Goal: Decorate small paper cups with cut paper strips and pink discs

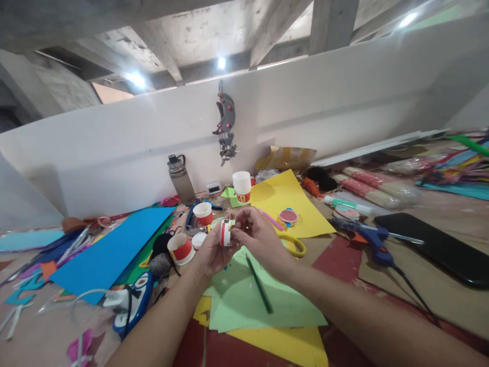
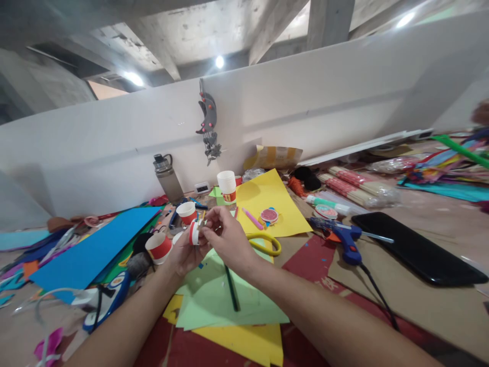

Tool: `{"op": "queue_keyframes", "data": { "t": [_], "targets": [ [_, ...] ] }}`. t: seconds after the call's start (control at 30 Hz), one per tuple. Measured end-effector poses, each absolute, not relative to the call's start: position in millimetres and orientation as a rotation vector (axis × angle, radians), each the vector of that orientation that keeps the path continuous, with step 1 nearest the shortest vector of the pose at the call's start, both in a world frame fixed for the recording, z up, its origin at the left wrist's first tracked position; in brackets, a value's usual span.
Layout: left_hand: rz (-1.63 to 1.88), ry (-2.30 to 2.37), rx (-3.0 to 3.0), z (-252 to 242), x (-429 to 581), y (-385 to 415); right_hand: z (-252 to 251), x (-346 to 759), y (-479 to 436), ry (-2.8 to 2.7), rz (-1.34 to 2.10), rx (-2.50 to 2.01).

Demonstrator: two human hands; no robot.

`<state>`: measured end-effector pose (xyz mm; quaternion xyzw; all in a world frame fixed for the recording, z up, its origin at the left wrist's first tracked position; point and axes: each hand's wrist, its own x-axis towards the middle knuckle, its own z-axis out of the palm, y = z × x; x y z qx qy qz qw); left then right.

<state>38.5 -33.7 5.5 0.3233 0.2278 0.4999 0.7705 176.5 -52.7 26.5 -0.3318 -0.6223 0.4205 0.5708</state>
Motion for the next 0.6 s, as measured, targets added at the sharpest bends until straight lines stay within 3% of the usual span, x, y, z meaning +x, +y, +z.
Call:
{"op": "queue_keyframes", "data": {
  "t": [0.6],
  "targets": [
    [1.029,0.506,0.395,3,35,-34,30,164,-47,-1.469,0.906,-0.821]
  ]
}}
